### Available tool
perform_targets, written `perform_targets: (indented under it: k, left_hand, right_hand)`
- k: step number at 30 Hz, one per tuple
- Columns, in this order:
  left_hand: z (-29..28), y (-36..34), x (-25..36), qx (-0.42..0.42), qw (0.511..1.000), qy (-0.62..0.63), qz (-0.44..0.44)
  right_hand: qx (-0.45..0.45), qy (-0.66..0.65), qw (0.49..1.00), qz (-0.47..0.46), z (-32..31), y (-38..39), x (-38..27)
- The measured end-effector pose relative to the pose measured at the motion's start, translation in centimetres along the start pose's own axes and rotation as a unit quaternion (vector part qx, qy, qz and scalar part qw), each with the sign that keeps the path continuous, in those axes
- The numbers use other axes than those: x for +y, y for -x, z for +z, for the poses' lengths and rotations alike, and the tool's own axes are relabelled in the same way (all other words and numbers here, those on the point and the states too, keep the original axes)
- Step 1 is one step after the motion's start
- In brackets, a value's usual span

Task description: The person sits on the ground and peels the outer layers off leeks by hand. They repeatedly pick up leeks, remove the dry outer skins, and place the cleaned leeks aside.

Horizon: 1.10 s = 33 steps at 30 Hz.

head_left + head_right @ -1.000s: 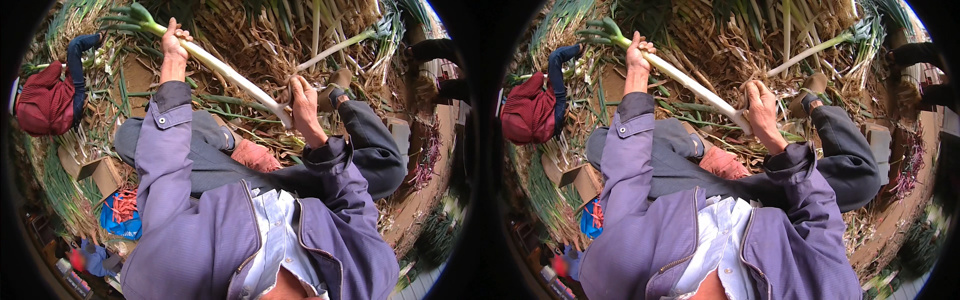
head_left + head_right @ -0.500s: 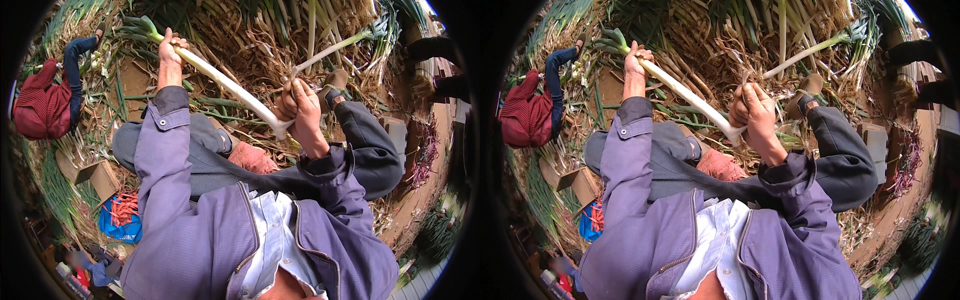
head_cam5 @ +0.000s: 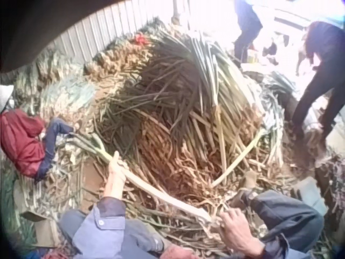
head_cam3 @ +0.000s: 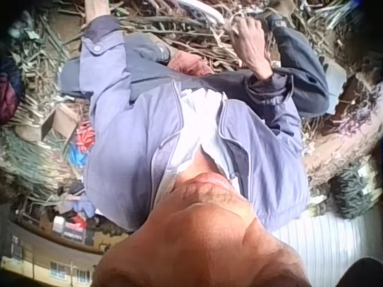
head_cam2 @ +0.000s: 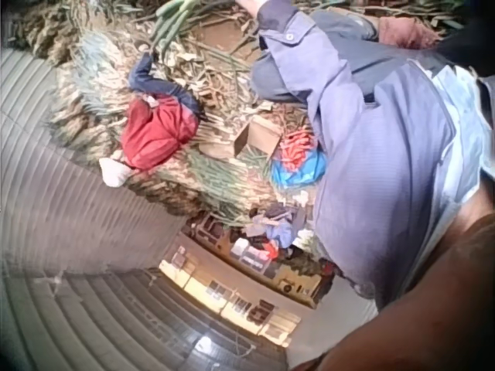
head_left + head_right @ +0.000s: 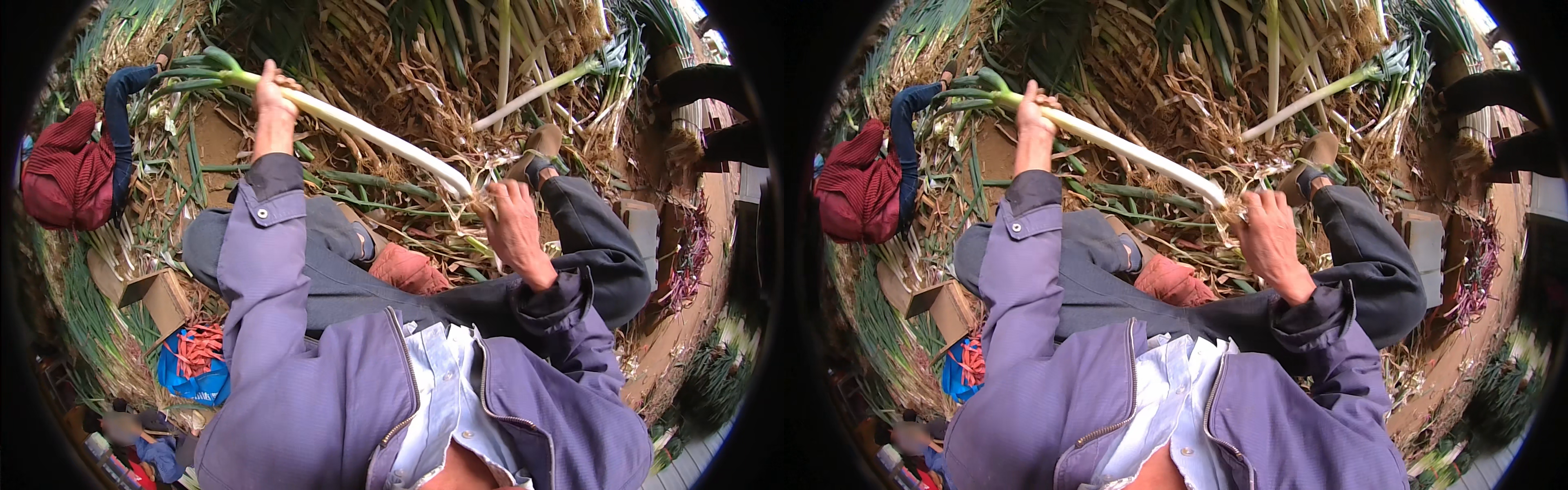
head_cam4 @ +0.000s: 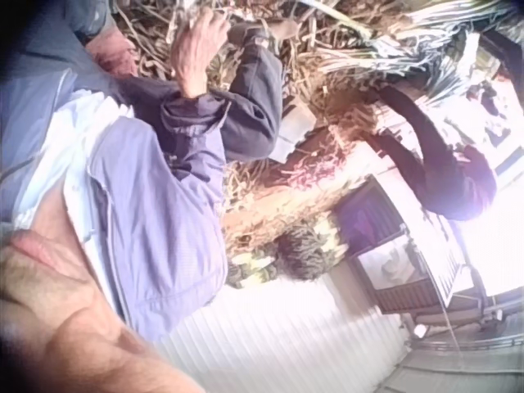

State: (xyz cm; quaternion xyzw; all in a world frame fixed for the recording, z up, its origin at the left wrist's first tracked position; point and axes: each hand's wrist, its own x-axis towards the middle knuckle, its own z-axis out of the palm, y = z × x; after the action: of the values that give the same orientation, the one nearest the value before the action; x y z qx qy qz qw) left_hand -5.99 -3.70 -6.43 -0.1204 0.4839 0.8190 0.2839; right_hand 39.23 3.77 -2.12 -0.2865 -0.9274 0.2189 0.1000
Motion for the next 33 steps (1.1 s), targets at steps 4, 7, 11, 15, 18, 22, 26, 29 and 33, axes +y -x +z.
perform_targets:
  k: [4,7,11,15,18,22,26,29,33]
  left_hand:
    - [5.6,5.8,-4.1,0.029,0.998,-0.049,0.033]
    - [9.3,10.8,-7.2,-0.117,0.987,-0.092,0.064]
    - [13.0,15.4,-8.5,-0.393,0.9,-0.099,0.162]
    - [12.7,14.9,-11.7,-0.442,0.818,-0.314,0.192]
    - [8.3,9.5,-14.7,-0.304,0.818,-0.473,0.12]
    - [-0.9,0.8,-19.9,-0.112,0.722,-0.68,0.052]
    - [-3.3,0.5,-19.8,-0.097,0.608,-0.786,-0.059]
    - [-4.2,-0.9,-21.7,-0.118,0.604,-0.788,-0.033]
    - [-3.8,1.7,-20.8,-0.097,0.783,-0.614,-0.025]
  right_hand:
    - [0.025,-0.042,0.999,-0.019,3.9,-3.9,-3.0]
    - [0.029,-0.221,0.973,0.051,8.3,-5.0,-3.0]
    - [0.121,-0.302,0.941,0.088,8.2,-7.0,-1.5]
    - [0.395,-0.041,0.912,-0.106,0.1,-20.9,7.6]
    - [0.413,0.182,0.892,0.011,-16.7,-33.6,15.2]
    - [0.425,0.352,0.834,-0.008,-24.8,-37.3,20.1]
    - [0.284,0.147,0.913,-0.251,-4.8,-34.0,18.4]
    - [-0.023,-0.086,0.995,-0.039,8.7,-27.0,11.4]
    - [-0.185,-0.239,0.953,0.019,15.8,-25.1,4.1]
